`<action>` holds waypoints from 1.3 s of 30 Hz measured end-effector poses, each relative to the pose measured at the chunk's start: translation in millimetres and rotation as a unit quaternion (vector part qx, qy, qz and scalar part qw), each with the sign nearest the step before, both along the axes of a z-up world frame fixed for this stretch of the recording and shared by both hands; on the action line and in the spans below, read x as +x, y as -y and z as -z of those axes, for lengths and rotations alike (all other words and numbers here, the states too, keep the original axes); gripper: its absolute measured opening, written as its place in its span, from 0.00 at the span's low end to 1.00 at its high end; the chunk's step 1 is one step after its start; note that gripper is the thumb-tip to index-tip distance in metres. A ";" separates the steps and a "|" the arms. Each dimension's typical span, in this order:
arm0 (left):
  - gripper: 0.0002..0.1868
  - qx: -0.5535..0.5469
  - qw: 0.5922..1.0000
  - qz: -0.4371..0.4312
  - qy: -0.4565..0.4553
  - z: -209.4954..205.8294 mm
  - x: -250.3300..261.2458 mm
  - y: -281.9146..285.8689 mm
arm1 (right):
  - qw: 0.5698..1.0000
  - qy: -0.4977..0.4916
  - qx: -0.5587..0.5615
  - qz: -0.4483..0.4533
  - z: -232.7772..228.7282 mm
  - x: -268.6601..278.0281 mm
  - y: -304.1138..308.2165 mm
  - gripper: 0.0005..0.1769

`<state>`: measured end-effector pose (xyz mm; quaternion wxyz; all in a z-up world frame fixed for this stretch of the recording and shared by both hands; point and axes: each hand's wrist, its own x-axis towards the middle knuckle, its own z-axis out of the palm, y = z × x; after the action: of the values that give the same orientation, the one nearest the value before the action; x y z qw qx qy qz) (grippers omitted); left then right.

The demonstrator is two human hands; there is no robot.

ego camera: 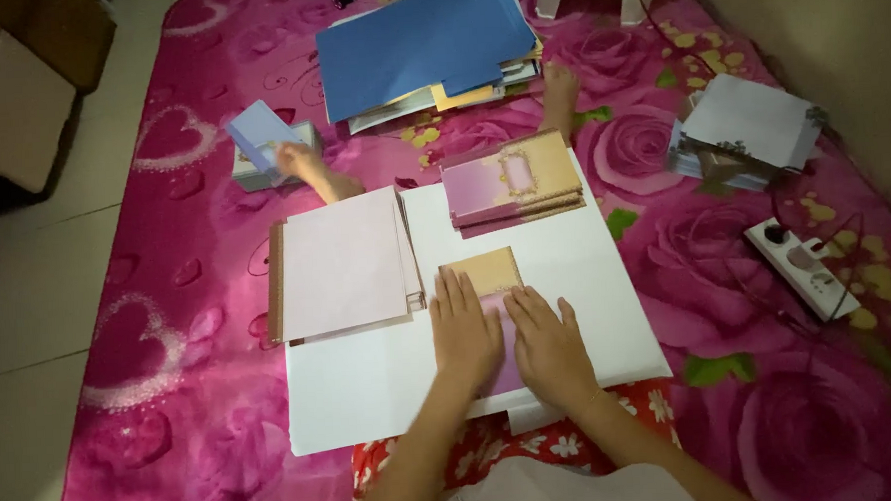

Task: The person sits on a bed with a white board on their lap and repeatedly presses and smooths a small stack of paper notebooks with both hands. They occasionally lift and reposition a larger notebook stack and reach toward a small box of papers beside them.

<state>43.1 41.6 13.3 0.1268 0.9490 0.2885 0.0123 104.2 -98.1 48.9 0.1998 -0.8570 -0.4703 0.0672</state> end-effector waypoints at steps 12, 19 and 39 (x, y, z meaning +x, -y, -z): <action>0.39 0.013 0.998 0.050 -0.026 6.7 -19.7 14.6 | 0.999 -0.031 -0.029 -0.008 -10.5 0.3 -0.4 0.28; 0.41 -0.010 0.999 0.006 -0.048 -5.4 11.7 -10.9 | 0.999 -0.038 -0.037 -0.002 -10.3 2.4 -1.6 0.28; 0.49 -0.085 0.969 0.197 0.122 -32.3 -102.6 32.1 | 0.975 0.120 0.185 0.036 29.8 -0.9 8.0 0.20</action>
<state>-59.5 9.5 45.6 0.2416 0.9641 0.0780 0.0783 103.3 -106.1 19.0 0.2991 -0.8232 -0.4641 -0.1319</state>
